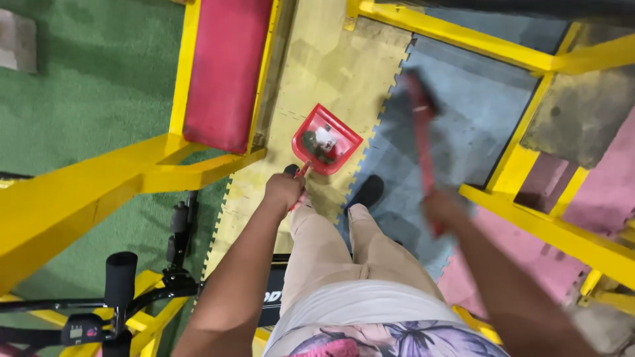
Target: Sweeping the gym floor using a broom and a dustpan.
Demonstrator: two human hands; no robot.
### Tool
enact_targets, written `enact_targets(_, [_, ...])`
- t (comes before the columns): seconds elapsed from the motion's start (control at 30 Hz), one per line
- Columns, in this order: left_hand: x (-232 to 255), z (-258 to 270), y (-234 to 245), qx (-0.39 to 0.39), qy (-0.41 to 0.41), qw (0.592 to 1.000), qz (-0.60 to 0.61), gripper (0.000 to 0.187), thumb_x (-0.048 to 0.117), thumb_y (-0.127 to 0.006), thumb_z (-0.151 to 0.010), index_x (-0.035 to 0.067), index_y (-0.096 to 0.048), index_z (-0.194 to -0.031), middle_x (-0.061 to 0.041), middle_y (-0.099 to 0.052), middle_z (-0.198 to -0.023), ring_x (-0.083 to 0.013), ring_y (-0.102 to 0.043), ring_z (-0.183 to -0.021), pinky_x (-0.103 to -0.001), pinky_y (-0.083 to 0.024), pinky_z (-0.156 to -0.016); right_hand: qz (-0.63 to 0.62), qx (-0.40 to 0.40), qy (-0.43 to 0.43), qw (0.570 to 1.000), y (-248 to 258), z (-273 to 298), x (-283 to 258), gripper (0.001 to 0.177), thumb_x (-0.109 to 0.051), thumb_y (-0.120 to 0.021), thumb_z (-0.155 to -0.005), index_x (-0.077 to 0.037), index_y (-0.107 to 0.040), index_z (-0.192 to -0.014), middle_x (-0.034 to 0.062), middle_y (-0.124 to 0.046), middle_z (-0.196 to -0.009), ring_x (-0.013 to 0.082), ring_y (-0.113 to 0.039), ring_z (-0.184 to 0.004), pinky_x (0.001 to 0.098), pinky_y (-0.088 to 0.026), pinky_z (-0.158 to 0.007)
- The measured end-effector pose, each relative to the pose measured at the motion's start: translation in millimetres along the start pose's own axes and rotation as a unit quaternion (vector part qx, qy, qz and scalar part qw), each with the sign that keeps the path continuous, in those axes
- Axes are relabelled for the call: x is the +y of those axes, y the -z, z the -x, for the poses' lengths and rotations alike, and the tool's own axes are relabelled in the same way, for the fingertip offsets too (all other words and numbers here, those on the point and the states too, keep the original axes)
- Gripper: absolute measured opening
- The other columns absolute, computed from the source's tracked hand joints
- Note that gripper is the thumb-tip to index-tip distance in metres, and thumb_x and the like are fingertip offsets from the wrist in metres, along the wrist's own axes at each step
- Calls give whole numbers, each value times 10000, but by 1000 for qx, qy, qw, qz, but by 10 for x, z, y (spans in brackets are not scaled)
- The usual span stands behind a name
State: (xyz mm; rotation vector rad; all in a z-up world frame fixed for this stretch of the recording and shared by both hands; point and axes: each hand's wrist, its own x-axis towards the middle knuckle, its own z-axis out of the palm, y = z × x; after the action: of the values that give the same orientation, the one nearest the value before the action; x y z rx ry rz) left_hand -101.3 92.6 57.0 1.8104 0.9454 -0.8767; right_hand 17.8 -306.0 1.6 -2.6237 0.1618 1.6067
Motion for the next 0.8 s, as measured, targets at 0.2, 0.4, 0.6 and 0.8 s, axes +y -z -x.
enact_targets(0.2, [288, 85, 139, 40, 138, 968, 206, 217, 206, -656, -951, -3, -717, -954, -87, -683, -657, -180, -607, -496, -332, -498, -465, -127, -93, 217, 964, -536, 292, 69, 524, -152, -607, -844, -194, -608, -1366, 47, -713, -873, 177, -667, -604, 357, -558, -504])
enact_targets(0.4, [203, -84, 179, 12, 75, 991, 112, 315, 248, -528, -1011, -7, -706, -961, -105, -728, -675, -184, -658, -486, -299, -522, -470, -282, -152, 52, 946, 972, 200, 899, 615, 6, -621, -794, -173, -567, -1381, 37, -719, -899, 170, -584, -566, 349, -493, -486])
enact_targets(0.6, [323, -111, 54, 38, 89, 980, 175, 334, 250, -560, -1009, -56, -640, -901, -149, -711, -668, -231, -665, -498, -339, -512, -450, -209, -1, -26, 978, 1716, 611, -288, 187, -196, -615, -986, -113, -648, -1150, 70, -585, -773, 220, -549, -598, 401, -420, -501])
enact_targets(0.8, [265, -166, -67, 34, 93, 966, 239, 264, 189, -605, -978, -61, -614, -892, -145, -703, -662, -214, -675, -490, -342, -542, -451, 9, 6, 142, 990, -514, -812, -298, 351, -240, -687, -862, -52, -570, -1134, 209, -738, -978, 385, -742, -868, 531, -583, -755])
